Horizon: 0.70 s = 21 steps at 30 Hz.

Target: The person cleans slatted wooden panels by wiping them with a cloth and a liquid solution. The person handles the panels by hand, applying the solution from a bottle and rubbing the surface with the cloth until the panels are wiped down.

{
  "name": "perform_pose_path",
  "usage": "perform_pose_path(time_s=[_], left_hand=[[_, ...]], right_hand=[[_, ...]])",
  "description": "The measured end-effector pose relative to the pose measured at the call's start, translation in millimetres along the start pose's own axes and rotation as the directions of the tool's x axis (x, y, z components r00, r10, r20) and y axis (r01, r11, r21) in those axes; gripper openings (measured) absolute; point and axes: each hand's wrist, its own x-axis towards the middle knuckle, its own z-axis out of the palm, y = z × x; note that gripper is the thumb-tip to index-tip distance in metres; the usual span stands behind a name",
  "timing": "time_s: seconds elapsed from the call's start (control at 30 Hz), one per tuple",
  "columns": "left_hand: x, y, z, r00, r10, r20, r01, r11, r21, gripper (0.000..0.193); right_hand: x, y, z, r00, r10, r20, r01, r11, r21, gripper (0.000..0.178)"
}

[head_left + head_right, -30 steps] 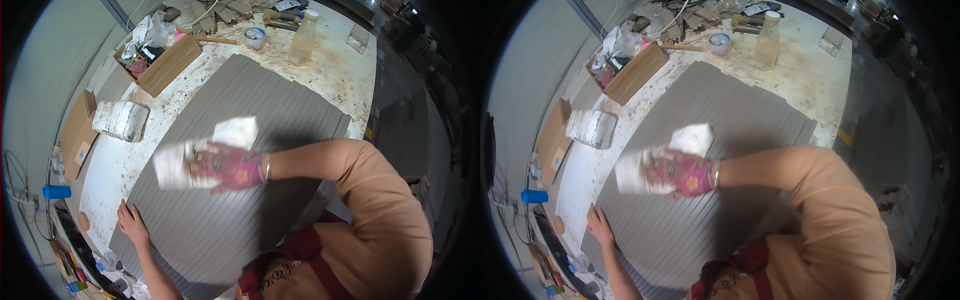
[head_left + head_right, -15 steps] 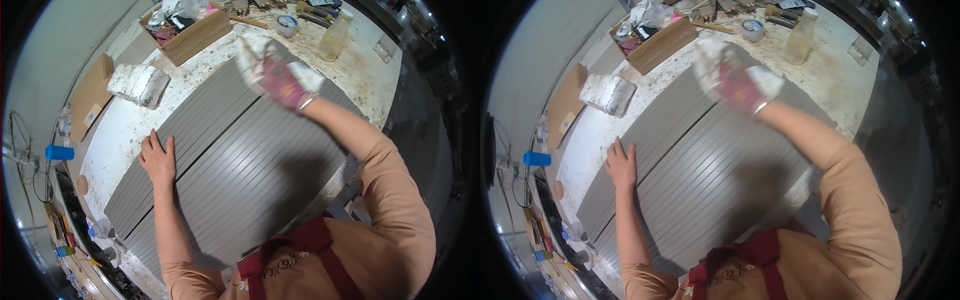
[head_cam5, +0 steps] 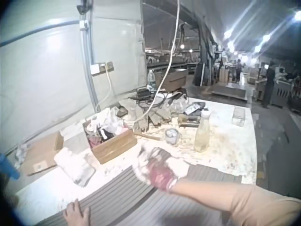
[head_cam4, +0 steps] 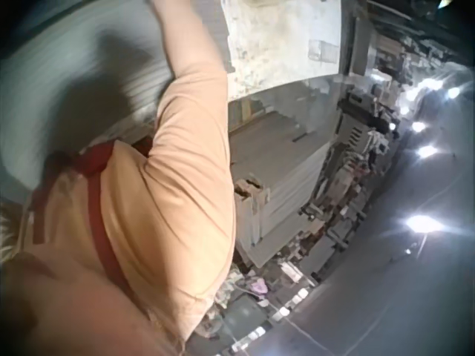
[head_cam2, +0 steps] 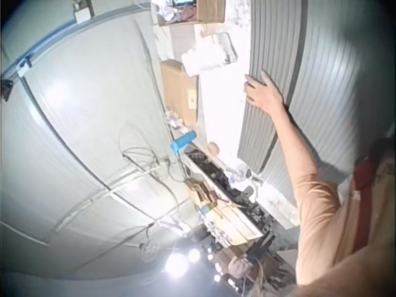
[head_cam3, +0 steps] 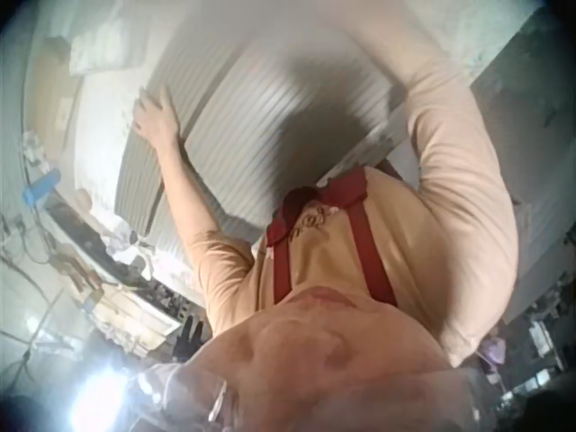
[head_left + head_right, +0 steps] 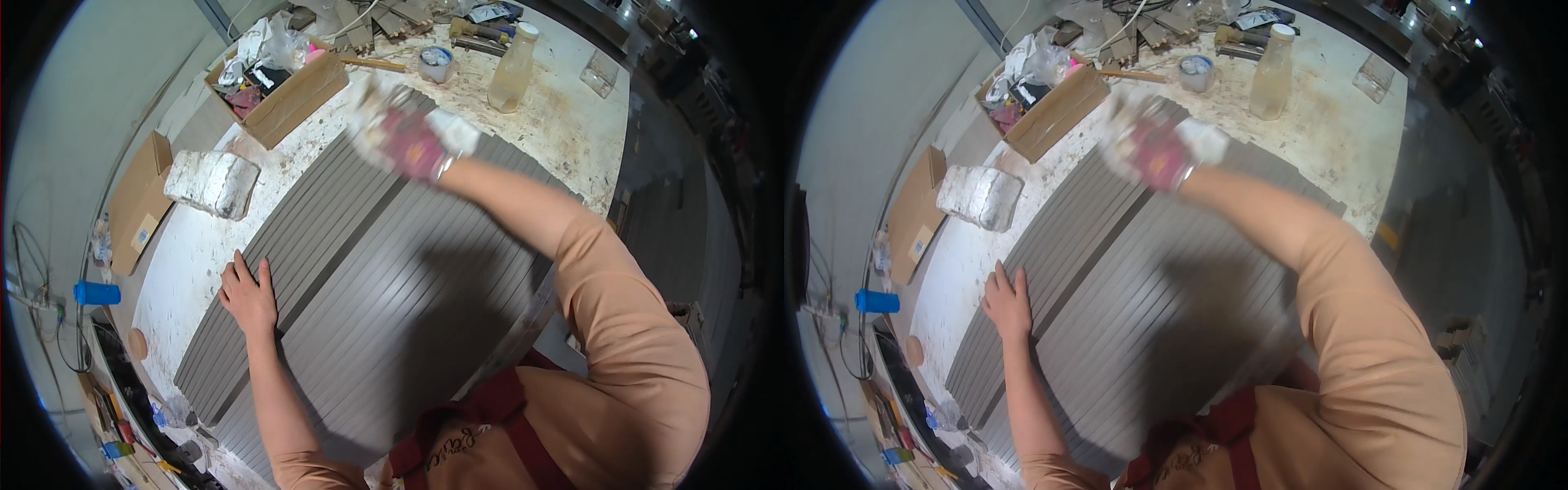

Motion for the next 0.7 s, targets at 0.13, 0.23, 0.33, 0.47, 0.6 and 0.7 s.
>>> perform_pose_path(time_s=[0.13,0.23,0.33,0.47,0.6,0.7], left_hand=[[-7,-14,5,1.0,-0.009,-0.003,0.009,1.0,0.008,0.062],[-7,-12,0,1.0,0.008,-0.007,-0.008,1.0,-0.007,0.062],[-1,1,1,1.0,0.027,0.003,-0.027,1.0,-0.01,0.062],[-7,-10,4,1.0,-0.003,0.009,0.003,1.0,0.017,0.062],[-4,-10,8,1.0,0.02,0.001,-0.02,1.0,0.015,0.062],[-6,-13,-1,0.998,0.039,-0.044,-0.038,0.998,0.044,0.062]], right_hand=[[-22,-43,5,0.969,-0.191,0.154,0.205,0.976,-0.08,0.056],[19,28,-32,0.983,0.151,0.103,-0.149,0.989,-0.028,0.057],[24,77,3,0.973,0.149,-0.178,-0.187,0.957,-0.22,0.06],[-2,-6,-3,0.999,-0.007,0.038,0.005,0.998,0.057,0.06],[10,15,12,0.992,-0.091,-0.086,0.058,0.943,-0.327,0.053],[49,91,-6,0.928,0.338,-0.156,-0.321,0.939,0.124,0.053]])
